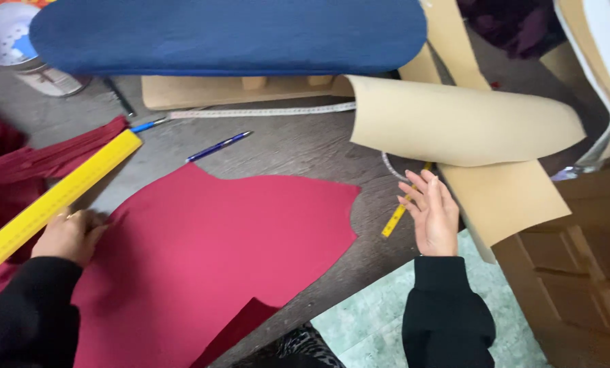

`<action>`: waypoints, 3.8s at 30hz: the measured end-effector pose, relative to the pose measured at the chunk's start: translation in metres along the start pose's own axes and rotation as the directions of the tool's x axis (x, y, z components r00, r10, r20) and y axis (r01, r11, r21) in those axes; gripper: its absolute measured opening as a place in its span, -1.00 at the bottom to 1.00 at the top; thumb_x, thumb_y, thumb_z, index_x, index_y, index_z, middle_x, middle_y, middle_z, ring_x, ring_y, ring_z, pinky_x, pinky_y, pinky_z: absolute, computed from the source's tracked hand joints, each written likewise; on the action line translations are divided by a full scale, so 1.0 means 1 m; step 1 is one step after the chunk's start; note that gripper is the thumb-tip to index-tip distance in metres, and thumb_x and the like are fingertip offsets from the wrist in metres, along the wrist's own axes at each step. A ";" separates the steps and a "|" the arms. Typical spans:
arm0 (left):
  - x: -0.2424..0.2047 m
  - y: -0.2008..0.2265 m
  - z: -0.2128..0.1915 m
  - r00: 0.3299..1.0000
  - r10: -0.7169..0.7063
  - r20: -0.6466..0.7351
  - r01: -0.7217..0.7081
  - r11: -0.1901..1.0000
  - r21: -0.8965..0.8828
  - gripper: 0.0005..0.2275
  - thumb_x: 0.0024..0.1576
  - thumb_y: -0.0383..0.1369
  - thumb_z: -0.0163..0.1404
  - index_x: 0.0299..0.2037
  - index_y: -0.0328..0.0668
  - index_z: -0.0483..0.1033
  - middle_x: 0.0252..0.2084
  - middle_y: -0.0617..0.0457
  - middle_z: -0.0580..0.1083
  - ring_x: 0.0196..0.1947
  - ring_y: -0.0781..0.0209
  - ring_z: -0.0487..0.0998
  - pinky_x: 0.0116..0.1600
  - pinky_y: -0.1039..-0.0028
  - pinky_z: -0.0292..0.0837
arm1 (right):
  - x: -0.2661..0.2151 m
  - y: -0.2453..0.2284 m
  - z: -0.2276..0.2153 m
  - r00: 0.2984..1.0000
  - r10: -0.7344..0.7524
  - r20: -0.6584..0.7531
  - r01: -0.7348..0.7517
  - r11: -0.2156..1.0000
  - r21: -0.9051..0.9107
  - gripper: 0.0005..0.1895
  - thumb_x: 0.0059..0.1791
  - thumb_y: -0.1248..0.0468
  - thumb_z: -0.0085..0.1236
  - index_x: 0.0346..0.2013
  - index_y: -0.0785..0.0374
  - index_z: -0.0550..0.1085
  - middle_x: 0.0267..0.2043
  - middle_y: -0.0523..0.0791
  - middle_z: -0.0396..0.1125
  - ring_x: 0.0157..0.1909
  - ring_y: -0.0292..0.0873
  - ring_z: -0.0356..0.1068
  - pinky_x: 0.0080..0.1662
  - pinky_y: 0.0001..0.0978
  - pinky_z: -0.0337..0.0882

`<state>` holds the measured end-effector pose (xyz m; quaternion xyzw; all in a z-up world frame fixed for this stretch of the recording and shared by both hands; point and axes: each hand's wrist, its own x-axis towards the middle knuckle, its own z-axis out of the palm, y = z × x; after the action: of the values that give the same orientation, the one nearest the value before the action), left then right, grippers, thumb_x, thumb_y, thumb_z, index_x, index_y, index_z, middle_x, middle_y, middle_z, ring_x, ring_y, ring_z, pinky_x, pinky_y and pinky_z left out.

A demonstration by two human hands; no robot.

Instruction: The person measures a piece of red fabric using a yellow ruler and a flexible measuring tape, marking measurements with a blue pen. They then place a large piece of brown paper over the fabric to align it with the marked lines.

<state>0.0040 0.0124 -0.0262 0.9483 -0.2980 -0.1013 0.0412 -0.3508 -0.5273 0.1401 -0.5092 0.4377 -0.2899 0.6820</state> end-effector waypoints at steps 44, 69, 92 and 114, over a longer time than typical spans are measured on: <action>0.006 0.300 -0.164 0.804 -0.135 -0.579 -0.565 0.129 -0.815 -0.81 0.11 -0.51 -0.05 -0.08 -0.30 0.33 -0.03 -0.12 0.39 0.00 0.14 0.44 0.20 0.38 0.36 | -0.093 -0.114 0.067 0.834 -0.486 0.261 0.467 0.874 0.133 -0.78 -0.06 0.29 0.16 -0.14 0.24 0.47 -0.09 -0.15 0.42 -0.01 -0.26 0.39 0.10 -0.42 0.41; -0.320 -0.020 -0.041 0.566 -0.821 0.075 0.533 0.295 -0.793 -0.73 0.31 -0.23 0.05 -0.40 -0.14 0.36 -0.42 0.14 0.37 -0.40 0.44 0.25 -0.32 0.58 0.11 | -0.092 0.099 0.093 0.684 0.548 0.482 -0.565 0.815 -0.125 -0.75 -0.02 0.29 0.04 -0.19 0.46 0.48 -0.21 0.13 0.46 -0.26 -0.04 0.48 -0.29 -0.25 0.51; -0.032 0.158 -0.108 0.987 -0.035 -0.159 0.024 0.997 -0.067 -0.77 0.21 -0.13 -0.11 -0.36 -0.07 0.33 -0.38 0.02 0.46 -0.39 -0.10 0.51 -0.44 0.11 0.33 | -0.097 0.130 0.088 0.420 0.818 0.394 -0.832 0.520 -0.193 -0.67 -0.03 0.33 -0.02 0.01 0.38 0.41 -0.12 0.12 0.43 -0.25 0.02 0.44 -0.20 -0.18 0.48; 0.057 0.154 -0.057 0.998 0.021 0.058 -0.008 0.976 -0.219 -0.68 0.15 0.06 -0.13 -0.27 0.09 0.52 -0.37 0.00 0.56 -0.33 -0.15 0.55 -0.37 0.04 0.37 | -0.056 0.131 0.018 0.899 0.403 0.172 -0.308 0.861 -0.405 -0.73 -0.03 0.36 0.03 -0.10 0.50 0.46 -0.11 0.10 0.44 -0.16 -0.09 0.40 -0.18 -0.21 0.46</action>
<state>-0.0235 -0.1457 0.0408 0.9324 -0.2929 -0.1615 0.1373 -0.3661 -0.4315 0.0344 -0.5700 0.4812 -0.0042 0.6660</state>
